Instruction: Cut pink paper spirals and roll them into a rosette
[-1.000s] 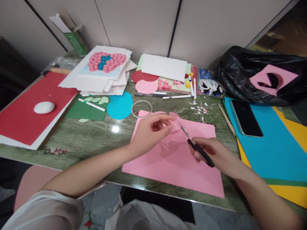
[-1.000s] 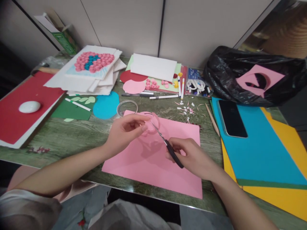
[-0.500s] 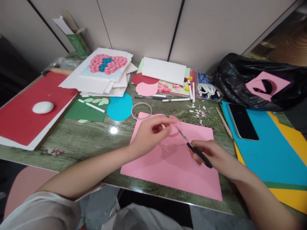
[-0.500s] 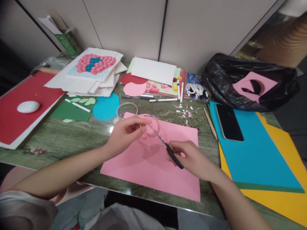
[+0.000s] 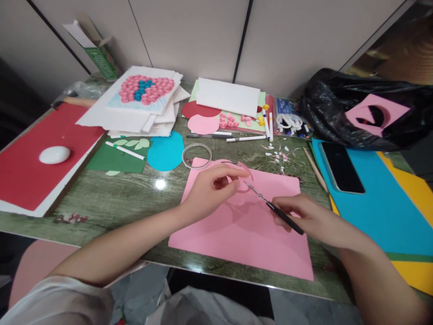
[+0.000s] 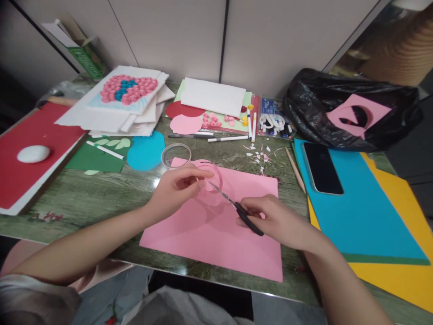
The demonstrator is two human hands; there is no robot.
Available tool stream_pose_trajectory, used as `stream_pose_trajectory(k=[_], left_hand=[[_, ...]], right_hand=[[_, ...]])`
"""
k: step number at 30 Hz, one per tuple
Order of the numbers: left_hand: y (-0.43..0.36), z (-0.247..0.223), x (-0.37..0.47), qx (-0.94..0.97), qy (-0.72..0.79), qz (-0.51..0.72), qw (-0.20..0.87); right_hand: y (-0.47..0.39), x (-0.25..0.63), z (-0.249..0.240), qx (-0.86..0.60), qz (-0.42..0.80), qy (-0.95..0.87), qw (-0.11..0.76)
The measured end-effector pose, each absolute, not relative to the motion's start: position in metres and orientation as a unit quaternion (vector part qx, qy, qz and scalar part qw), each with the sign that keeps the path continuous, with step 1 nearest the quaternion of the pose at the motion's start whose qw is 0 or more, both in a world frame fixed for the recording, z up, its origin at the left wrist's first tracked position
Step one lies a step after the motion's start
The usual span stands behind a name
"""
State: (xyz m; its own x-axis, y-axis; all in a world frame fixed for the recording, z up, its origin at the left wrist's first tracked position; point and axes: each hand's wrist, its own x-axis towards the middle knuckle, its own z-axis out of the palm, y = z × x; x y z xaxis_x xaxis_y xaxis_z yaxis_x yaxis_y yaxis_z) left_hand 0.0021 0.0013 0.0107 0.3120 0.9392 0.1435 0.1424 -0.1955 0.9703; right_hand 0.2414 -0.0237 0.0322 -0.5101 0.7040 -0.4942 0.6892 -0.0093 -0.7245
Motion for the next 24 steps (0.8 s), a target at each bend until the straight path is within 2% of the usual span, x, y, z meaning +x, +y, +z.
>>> stream_pose_trajectory(k=[13,17,24], left_hand=[[0.007,0.009,0.000,0.622,0.459,0.411,0.482],[0.008,0.008,-0.003,0.573,0.478,0.432,0.507],[0.005,0.010,-0.001,0.536,0.460,0.461,0.537]], right_hand=[[-0.025,0.247,0.033,-0.502,0.468,-0.727,0.008],[-0.026,0.254,0.034,-0.515,0.465,-0.719,0.046],[-0.037,0.233,0.027,-0.568,0.355,-0.734,0.110]])
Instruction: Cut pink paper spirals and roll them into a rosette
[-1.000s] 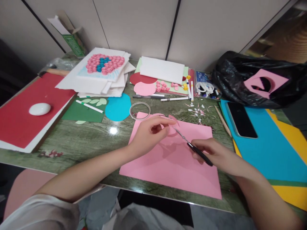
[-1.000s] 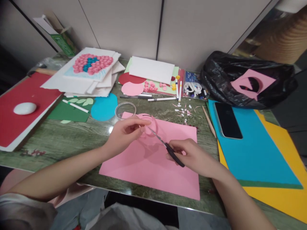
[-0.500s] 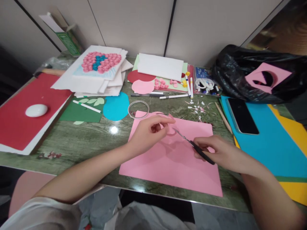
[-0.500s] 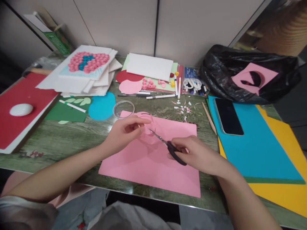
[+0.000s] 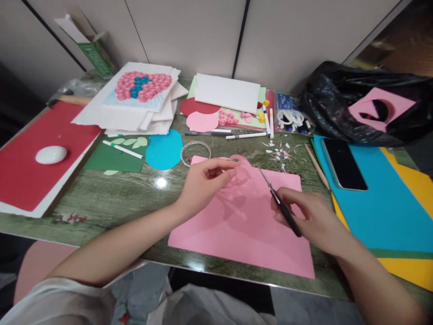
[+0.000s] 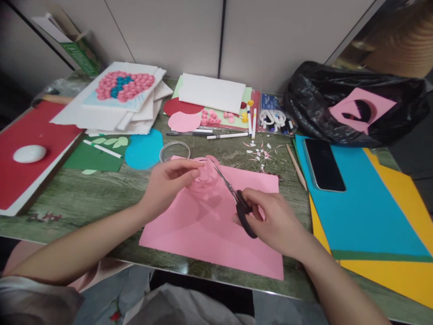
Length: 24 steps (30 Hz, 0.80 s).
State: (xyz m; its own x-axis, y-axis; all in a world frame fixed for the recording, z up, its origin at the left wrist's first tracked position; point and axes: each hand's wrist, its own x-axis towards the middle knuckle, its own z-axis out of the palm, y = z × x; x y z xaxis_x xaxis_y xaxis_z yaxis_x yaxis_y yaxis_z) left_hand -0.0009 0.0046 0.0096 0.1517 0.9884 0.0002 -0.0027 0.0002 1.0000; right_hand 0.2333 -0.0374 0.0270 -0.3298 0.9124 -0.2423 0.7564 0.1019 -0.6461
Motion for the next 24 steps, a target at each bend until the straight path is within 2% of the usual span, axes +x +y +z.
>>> stream_pose_trajectory(k=[9,24], left_hand=[[0.003,0.010,-0.001,0.479,0.401,0.471,0.623],[0.003,0.010,-0.002,0.445,0.388,0.496,0.637]], right_hand=[[-0.041,0.224,0.023,-0.563,0.286,-0.762,0.144],[-0.043,0.216,0.029,-0.531,0.299,-0.786,0.106]])
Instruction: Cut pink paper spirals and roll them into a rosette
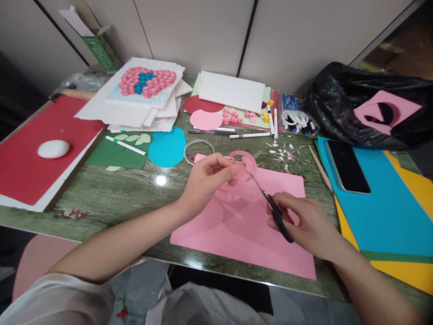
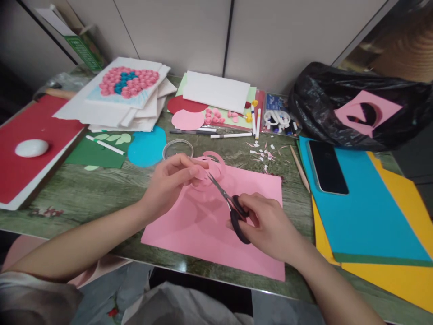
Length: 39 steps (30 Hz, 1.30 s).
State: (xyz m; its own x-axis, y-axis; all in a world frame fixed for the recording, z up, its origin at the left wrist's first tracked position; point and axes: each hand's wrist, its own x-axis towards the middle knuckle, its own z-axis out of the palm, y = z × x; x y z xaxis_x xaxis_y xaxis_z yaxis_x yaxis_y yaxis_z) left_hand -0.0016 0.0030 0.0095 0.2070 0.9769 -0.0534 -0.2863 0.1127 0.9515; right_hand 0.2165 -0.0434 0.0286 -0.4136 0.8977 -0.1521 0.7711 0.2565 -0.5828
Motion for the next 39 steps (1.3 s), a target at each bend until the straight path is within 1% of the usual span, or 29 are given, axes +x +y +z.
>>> stream_pose_trajectory(k=[3,5,9,11,16,19,24,28,32,35,39], left_hand=[[0.003,0.010,-0.002,0.450,0.394,0.500,0.626],[0.003,0.011,-0.002,0.453,0.393,0.502,0.623],[0.004,0.014,-0.001,0.451,0.398,0.481,0.637],[0.003,0.015,0.001,0.458,0.397,0.426,0.672],[0.000,0.013,0.006,0.416,0.390,0.228,0.789],[0.001,0.011,0.006,0.385,0.400,0.197,0.808],[0.001,0.008,0.005,0.421,0.378,0.205,0.798],[-0.002,0.007,0.006,0.432,0.376,0.249,0.781],[-0.005,0.009,0.007,0.437,0.388,0.297,0.755],[-0.007,0.012,0.009,0.435,0.372,0.329,0.751],[-0.011,0.012,0.012,0.436,0.361,0.331,0.755]], right_hand=[[-0.045,0.217,0.028,-0.522,0.302,-0.790,0.109],[-0.045,0.219,0.025,-0.533,0.298,-0.780,0.134],[-0.045,0.225,0.017,-0.569,0.325,-0.717,0.237],[-0.044,0.226,0.013,-0.572,0.336,-0.692,0.285],[-0.044,0.222,0.006,-0.549,0.371,-0.658,0.357],[-0.043,0.219,0.006,-0.523,0.387,-0.647,0.399],[-0.042,0.216,0.006,-0.529,0.397,-0.651,0.374],[-0.043,0.214,0.004,-0.569,0.368,-0.640,0.363],[-0.044,0.209,0.008,-0.573,0.371,-0.641,0.351],[-0.042,0.204,0.013,-0.570,0.410,-0.612,0.363],[-0.039,0.198,0.009,-0.562,0.529,-0.523,0.362]])
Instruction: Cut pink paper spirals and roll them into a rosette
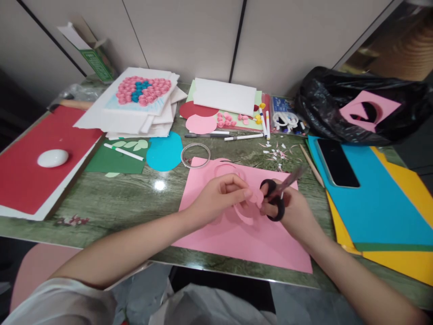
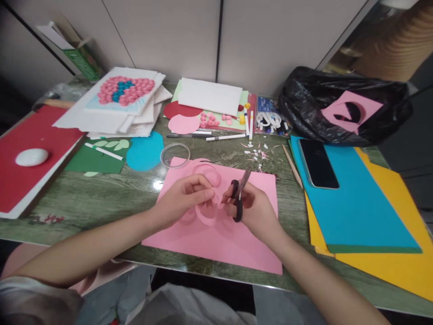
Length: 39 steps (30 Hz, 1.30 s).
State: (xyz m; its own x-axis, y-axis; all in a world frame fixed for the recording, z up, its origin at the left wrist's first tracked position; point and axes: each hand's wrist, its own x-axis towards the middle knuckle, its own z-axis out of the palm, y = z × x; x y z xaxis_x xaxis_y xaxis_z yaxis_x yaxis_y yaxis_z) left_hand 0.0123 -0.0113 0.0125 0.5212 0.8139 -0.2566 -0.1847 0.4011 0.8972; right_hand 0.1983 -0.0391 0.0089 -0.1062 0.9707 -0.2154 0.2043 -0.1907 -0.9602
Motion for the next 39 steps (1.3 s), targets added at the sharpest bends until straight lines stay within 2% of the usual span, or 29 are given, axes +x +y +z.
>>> stream_pose_trajectory(k=[5,11,13,17,20,23,27,31,34,39], left_hand=[[-0.015,0.009,0.015,0.413,0.341,0.345,0.771],[-0.010,0.008,0.010,0.419,0.364,0.380,0.740],[-0.007,0.010,0.009,0.433,0.388,0.409,0.703],[-0.006,0.012,0.007,0.509,0.425,0.445,0.602],[-0.010,0.011,0.008,0.607,0.441,0.404,0.524],[-0.014,0.008,0.010,0.666,0.444,0.358,0.481],[-0.016,0.009,0.012,0.654,0.444,0.347,0.505],[-0.013,0.010,0.013,0.601,0.415,0.345,0.590],[-0.010,0.006,0.013,0.560,0.390,0.331,0.651],[-0.007,0.000,0.011,0.547,0.398,0.303,0.672]], right_hand=[[-0.042,0.196,-0.005,-0.528,0.618,-0.454,0.365],[-0.043,0.195,-0.001,-0.514,0.634,-0.471,0.336],[-0.041,0.196,0.004,-0.517,0.617,-0.484,0.344],[-0.039,0.197,0.012,-0.571,0.510,-0.501,0.404],[-0.041,0.196,0.012,-0.572,0.464,-0.530,0.420],[-0.044,0.192,0.008,-0.565,0.453,-0.562,0.399],[-0.044,0.190,0.004,-0.581,0.417,-0.587,0.380],[-0.041,0.194,0.005,-0.580,0.394,-0.604,0.380],[-0.038,0.196,0.006,-0.576,0.397,-0.605,0.380],[-0.037,0.198,0.004,-0.565,0.426,-0.590,0.388]])
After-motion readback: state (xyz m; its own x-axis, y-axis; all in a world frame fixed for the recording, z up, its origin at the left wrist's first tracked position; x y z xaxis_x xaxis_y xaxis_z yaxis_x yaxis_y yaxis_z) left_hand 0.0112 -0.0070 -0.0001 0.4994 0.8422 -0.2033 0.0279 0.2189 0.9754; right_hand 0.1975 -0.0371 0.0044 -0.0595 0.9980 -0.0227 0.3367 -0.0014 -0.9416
